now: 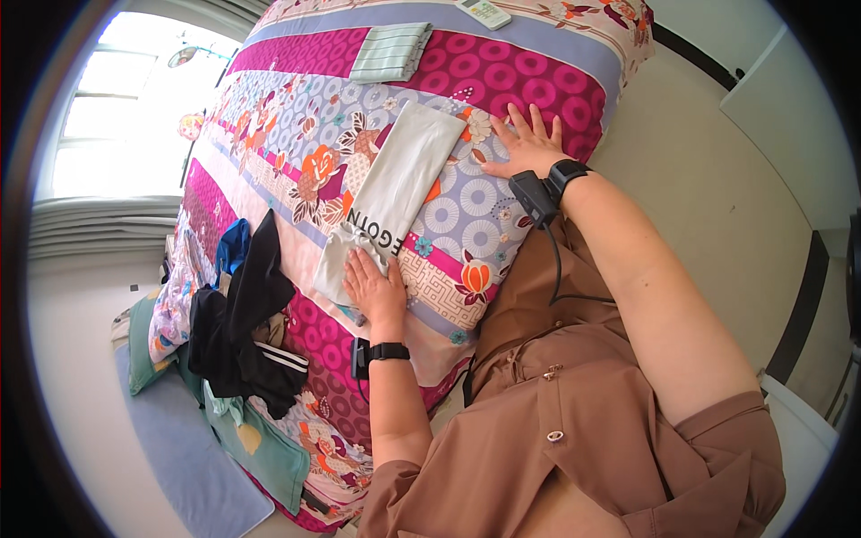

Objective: Folding various items of clothing including a t-shirt and shorts on a bed.

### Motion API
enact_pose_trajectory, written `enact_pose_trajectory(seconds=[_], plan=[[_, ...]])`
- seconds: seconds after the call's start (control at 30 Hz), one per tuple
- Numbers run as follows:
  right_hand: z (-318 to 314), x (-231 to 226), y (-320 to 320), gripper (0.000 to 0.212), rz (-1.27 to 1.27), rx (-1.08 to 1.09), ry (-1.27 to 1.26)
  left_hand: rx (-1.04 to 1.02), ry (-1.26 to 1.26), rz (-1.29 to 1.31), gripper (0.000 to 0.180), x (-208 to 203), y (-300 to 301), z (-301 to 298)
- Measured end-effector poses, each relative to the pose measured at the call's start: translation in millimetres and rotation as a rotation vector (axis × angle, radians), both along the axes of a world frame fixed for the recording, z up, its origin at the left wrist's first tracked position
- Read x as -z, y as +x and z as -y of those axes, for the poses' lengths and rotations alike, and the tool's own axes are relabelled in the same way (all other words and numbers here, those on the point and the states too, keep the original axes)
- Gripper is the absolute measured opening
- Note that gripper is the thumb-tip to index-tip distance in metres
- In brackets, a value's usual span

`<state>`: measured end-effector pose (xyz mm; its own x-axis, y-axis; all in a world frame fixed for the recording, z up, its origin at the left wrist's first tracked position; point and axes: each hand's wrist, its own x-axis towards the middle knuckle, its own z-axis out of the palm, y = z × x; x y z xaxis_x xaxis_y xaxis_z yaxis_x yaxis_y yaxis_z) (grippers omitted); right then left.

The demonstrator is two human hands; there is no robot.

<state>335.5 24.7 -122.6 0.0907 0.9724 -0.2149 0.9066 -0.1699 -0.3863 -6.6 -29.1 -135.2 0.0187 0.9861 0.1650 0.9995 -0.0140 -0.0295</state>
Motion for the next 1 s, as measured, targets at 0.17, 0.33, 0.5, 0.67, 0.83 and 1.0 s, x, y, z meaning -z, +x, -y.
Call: enact_pose_trajectory(seconds=[0.17, 0.33, 0.5, 0.67, 0.83, 1.0], plan=[[0, 0, 1, 0.093, 0.003, 0.001, -0.003, 0.003, -0.002, -0.002, 0.068, 1, 0, -1], [0, 0, -1, 0.093, 0.014, 0.004, 0.005, 0.006, -0.026, -0.033, 0.069, 2, -1, -1], [1, 0, -1, 0.092, 0.003, 0.012, 0.022, -0.008, -0.034, -0.037, 0.070, 3, -2, -1], [1, 0, 0, 0.093, 0.004, 0.007, 0.017, -0.010, -0.024, -0.037, 0.069, 5, -1, 0], [0, 0, 0, 0.093, 0.004, 0.002, 0.005, -0.010, 0.049, 0.315, 0.055, 7, -12, -7], [0, -1, 0, 0.094, 0.009, -0.005, -0.007, 0.063, 0.222, 1.075, 0.051, 0, -22, -13]])
